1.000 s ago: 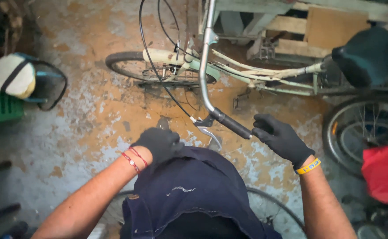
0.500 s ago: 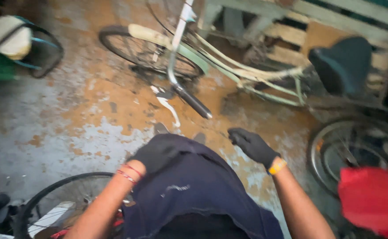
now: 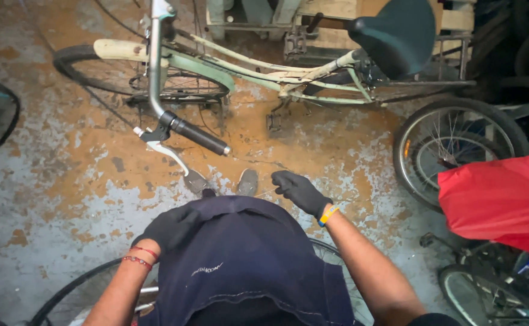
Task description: Installing brake levers, cables, and grips onto a bicycle handlebar using wire cutters.
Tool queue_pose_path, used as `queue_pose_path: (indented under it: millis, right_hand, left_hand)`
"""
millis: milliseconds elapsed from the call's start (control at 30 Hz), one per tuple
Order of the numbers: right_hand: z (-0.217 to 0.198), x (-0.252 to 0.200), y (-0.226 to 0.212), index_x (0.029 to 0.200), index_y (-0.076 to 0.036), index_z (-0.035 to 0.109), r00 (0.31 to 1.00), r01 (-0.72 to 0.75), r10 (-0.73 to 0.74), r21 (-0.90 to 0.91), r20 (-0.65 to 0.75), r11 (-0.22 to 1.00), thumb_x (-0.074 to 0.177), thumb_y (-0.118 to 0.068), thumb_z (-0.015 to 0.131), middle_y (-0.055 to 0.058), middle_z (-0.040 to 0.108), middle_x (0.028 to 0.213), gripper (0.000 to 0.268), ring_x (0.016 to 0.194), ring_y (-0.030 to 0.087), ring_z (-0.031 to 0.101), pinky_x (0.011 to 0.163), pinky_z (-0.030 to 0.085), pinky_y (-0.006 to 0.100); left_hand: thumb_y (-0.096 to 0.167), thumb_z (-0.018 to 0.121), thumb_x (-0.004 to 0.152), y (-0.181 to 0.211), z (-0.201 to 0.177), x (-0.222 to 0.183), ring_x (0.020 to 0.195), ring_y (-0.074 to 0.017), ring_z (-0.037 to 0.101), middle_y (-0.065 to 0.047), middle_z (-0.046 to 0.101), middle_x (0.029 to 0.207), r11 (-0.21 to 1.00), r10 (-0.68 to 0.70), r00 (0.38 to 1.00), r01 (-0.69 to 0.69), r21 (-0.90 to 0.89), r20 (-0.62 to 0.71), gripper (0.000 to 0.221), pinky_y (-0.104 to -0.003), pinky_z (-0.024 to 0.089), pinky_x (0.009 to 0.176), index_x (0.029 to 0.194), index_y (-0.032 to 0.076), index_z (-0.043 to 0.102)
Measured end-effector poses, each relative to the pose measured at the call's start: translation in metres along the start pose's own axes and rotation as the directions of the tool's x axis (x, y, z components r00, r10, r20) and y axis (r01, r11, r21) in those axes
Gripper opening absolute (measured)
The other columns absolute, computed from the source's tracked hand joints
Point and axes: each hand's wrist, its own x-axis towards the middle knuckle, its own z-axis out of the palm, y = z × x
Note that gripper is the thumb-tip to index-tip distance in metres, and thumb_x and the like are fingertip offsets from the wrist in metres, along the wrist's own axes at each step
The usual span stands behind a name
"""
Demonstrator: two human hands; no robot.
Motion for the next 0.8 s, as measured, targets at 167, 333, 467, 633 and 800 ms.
queue_pose_path:
  millis: [167, 333, 467, 633, 800]
  right_hand:
    - [-0.003, 0.008, 0.02, 0.143, -0.008, 0.063, 0.996, -0.075, 0.083, 0.173, -0.044, 0.982, 0.106, -0.045, 0.054, 0.025, 0.065, 0.138, 0.052, 0.126, 0.04, 0.066, 0.104, 0.054, 0.053]
    - [-0.022, -0.006, 0.059, 0.135, -0.003, 0.065, 0.933, -0.163, 0.245, 0.294, -0.265, 0.942, 0.1, -0.039, 0.064, 0.026, 0.068, 0.131, 0.05, 0.115, 0.039, 0.071, 0.096, 0.059, 0.049]
    - [-0.028, -0.038, 0.098, 0.134, 0.0, 0.063, 0.805, -0.212, 0.387, 0.39, -0.45, 0.896, 0.097, -0.038, 0.069, 0.029, 0.068, 0.128, 0.054, 0.108, 0.04, 0.074, 0.09, 0.06, 0.051]
    - [0.027, -0.048, 0.15, 0.134, 0.001, 0.064, 0.737, -0.233, 0.466, 0.462, -0.49, 0.855, 0.096, -0.032, 0.071, 0.031, 0.068, 0.125, 0.051, 0.109, 0.045, 0.072, 0.089, 0.059, 0.056]
    - [0.102, -0.025, 0.115, 0.129, -0.001, 0.068, 0.77, -0.318, 0.44, 0.32, -0.462, 0.892, 0.097, -0.034, 0.07, 0.029, 0.066, 0.134, 0.047, 0.12, 0.045, 0.067, 0.098, 0.055, 0.058]
  left_hand:
    - [0.073, 0.043, 0.097, -0.029, 0.007, 0.03, 0.147, -0.0255, 0.049, -0.001, 0.057, 0.156, 1.0, -0.011, 0.999, 0.011, -0.012, -0.037, 0.067, -0.042, 0.038, 0.126, 0.15, 0.034, 0.056]
    - [0.071, 0.046, 0.097, -0.076, -0.001, 0.046, 0.145, -0.0278, 0.05, -0.006, 0.059, 0.154, 0.992, -0.06, 0.994, 0.05, -0.12, -0.086, 0.067, -0.044, 0.035, 0.126, 0.148, 0.028, 0.059]
    - [0.073, 0.044, 0.096, -0.157, 0.011, 0.104, 0.137, -0.0331, 0.06, -0.015, 0.072, 0.139, 0.99, -0.061, 0.997, 0.055, -0.128, -0.038, 0.076, -0.048, 0.038, 0.124, 0.141, 0.018, 0.069]
    - [0.067, 0.05, 0.095, -0.159, -0.042, 0.067, 0.133, -0.0317, 0.064, -0.017, 0.072, 0.138, 0.985, -0.023, 0.999, 0.017, -0.171, -0.033, 0.073, -0.048, 0.039, 0.122, 0.143, 0.014, 0.067]
    - [0.066, 0.052, 0.093, -0.199, -0.08, 0.069, 0.132, -0.0346, 0.063, -0.018, 0.076, 0.128, 0.974, 0.006, 0.997, -0.023, -0.227, -0.078, 0.073, -0.048, 0.042, 0.119, 0.14, 0.013, 0.068]
